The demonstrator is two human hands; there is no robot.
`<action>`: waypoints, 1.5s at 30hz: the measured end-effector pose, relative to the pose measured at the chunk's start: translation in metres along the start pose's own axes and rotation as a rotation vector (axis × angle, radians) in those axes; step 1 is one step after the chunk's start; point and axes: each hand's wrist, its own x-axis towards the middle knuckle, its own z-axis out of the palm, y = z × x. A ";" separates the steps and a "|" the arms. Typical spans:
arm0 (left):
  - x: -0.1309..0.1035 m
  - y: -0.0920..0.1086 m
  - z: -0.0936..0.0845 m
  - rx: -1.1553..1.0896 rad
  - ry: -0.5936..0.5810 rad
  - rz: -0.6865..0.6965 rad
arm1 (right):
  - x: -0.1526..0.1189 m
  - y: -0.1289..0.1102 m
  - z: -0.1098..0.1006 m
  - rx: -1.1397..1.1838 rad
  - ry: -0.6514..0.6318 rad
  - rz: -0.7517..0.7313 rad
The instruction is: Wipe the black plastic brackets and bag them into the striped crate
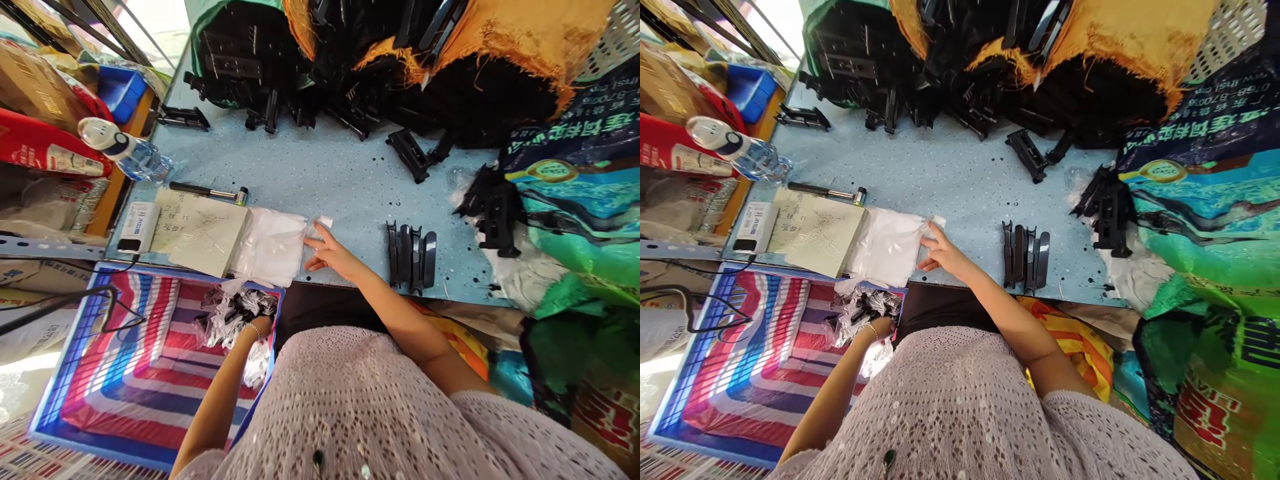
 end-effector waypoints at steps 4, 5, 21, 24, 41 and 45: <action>-0.003 0.044 -0.050 -0.419 0.299 0.379 | 0.000 0.001 0.002 0.024 -0.001 0.028; 0.002 0.061 -0.064 -0.567 0.442 0.503 | 0.000 0.003 0.003 0.026 0.002 0.021; 0.071 0.116 -0.082 -0.026 1.137 0.568 | -0.102 -0.084 -0.131 -1.804 0.167 -0.353; 0.070 0.106 -0.094 -0.436 1.027 0.517 | -0.087 -0.083 -0.131 -1.694 0.088 -0.353; 0.036 0.093 -0.109 -0.480 1.155 0.682 | -0.026 -0.015 -0.020 0.085 0.208 -0.167; 0.032 0.081 -0.116 -0.284 1.116 0.623 | -0.054 -0.021 -0.032 -0.294 0.052 -0.209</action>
